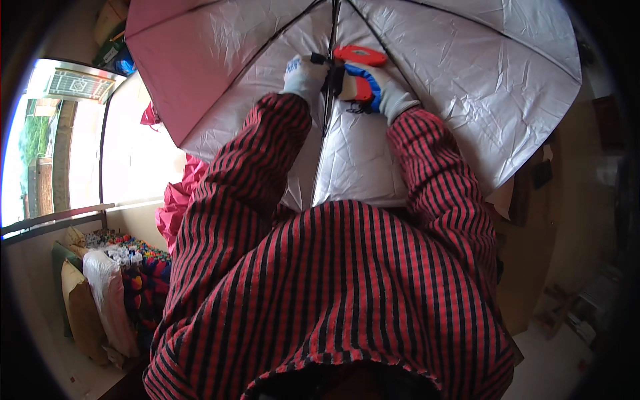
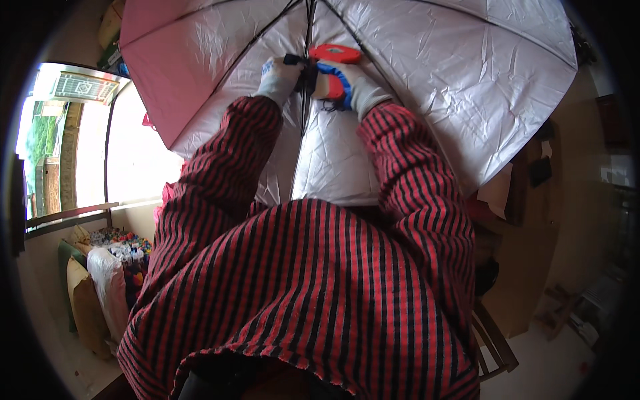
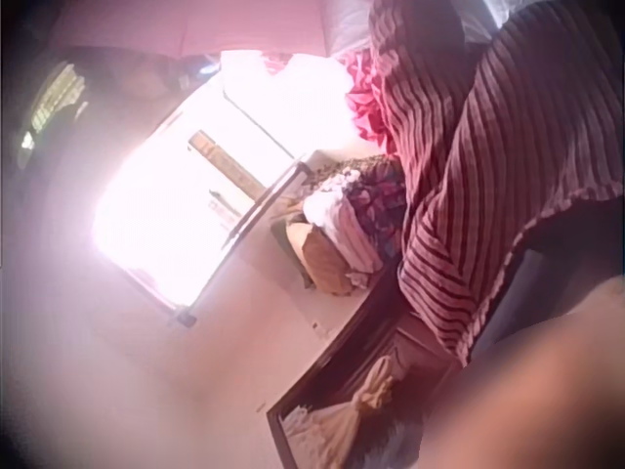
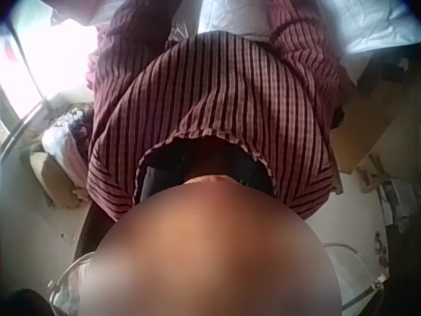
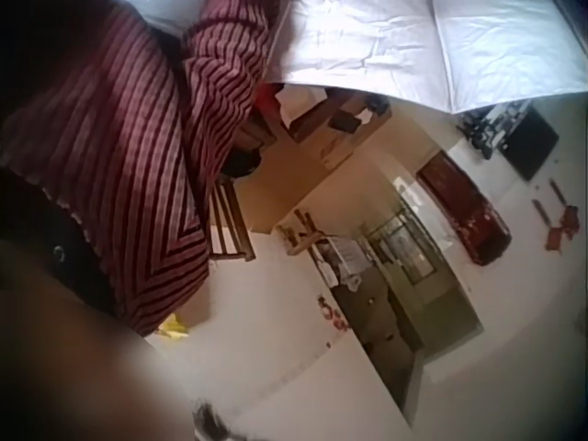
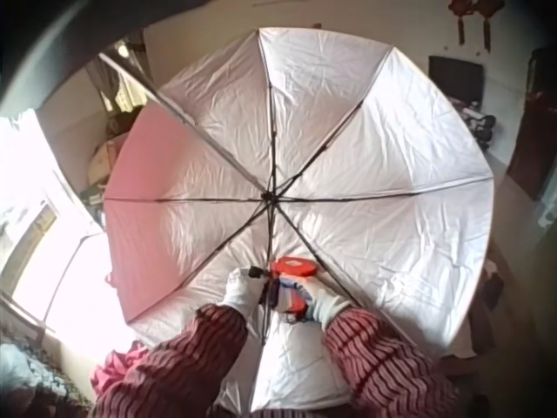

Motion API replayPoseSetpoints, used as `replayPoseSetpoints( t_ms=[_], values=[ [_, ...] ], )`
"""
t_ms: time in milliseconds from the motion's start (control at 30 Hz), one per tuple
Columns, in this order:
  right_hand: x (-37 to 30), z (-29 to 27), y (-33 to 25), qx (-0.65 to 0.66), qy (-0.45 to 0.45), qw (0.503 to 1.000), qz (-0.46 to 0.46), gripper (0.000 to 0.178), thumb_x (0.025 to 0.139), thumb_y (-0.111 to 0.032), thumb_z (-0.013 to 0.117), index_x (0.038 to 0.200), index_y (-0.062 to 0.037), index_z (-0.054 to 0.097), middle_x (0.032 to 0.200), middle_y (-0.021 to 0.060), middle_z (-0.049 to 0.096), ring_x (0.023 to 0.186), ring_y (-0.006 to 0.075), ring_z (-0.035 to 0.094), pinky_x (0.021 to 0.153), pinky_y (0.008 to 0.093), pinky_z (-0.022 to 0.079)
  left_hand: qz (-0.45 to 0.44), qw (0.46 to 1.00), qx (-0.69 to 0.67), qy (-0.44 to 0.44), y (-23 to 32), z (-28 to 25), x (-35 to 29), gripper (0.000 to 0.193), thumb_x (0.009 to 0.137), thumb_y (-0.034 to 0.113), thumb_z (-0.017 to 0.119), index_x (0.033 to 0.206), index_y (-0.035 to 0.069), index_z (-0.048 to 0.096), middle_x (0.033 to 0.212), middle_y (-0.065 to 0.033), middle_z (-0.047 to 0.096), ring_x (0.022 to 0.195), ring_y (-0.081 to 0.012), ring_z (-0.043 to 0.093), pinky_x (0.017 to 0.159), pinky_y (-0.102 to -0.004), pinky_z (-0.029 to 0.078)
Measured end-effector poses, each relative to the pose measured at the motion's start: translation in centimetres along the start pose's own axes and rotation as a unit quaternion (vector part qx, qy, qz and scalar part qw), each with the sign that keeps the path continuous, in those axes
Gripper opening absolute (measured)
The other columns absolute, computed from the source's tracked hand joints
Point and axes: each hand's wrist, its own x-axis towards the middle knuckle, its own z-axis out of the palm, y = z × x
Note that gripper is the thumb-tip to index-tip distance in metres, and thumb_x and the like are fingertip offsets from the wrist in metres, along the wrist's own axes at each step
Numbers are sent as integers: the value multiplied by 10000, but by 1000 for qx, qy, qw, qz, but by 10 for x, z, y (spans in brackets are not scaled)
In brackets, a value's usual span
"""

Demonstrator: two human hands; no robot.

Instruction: The recorder is assembling or repairing an umbrella by applying glue to the ribs and trimming the fabric.

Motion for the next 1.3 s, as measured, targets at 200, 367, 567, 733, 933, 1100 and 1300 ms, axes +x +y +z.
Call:
replayPoseSetpoints(
  t_ms=[200,367,567,733,933,1100,1300],
  values=[
    [-42,1,69,-99,243,963,-62,290,821,-307,658,999,-82,616,849,51,655,741,179,639,634,349,525,-44,978,-163,-124,-4,-7,-24,238,779,254,665,799,18,698,637,-81,654,507,-157,617,484,-289,492],
    [-77,35,125,-107,299,947,-54,377,774,-312,710,1035,-60,607,875,87,648,752,196,637,706,350,521,-46,979,18,-198,-7,-17,-50,361,747,312,656,853,-32,683,732,-145,673,656,-240,671,582,-332,530],
    [-92,54,145,-118,264,956,-54,435,765,-216,698,1133,-39,551,1013,126,595,870,223,609,769,329,504,-7,980,84,-183,-11,-10,-54,378,720,318,663,860,-32,682,765,-172,673,747,-266,674,674,-351,532],
    [-94,59,149,-133,233,963,-34,519,756,-129,675,1233,-47,490,1133,148,540,982,250,577,822,337,488,33,972,136,-187,-5,-8,-51,302,725,252,674,855,-21,679,735,-150,670,651,-239,671,595,-337,538],
    [-108,42,157,-418,112,844,-318,327,772,-90,657,1073,-11,559,856,89,619,718,202,638,640,304,534,72,959,155,-226,-16,1,-38,277,733,224,655,831,-35,670,724,-150,667,634,-231,665,590,-333,532],
    [-85,3,170,-589,86,777,-203,597,750,-63,652,1304,-96,434,1168,133,531,1072,215,546,909,321,463,114,940,153,-282,-18,4,-28,235,750,198,639,815,-27,669,701,-133,664,579,-205,646,547,-321,517],
    [-87,15,159,-417,129,875,-209,483,762,-148,690,1201,-67,505,1038,99,600,912,201,605,813,318,502,35,946,99,-307,-24,0,-22,266,747,248,597,872,33,692,775,-120,675,717,-232,659,653,-320,517]
  ],
)
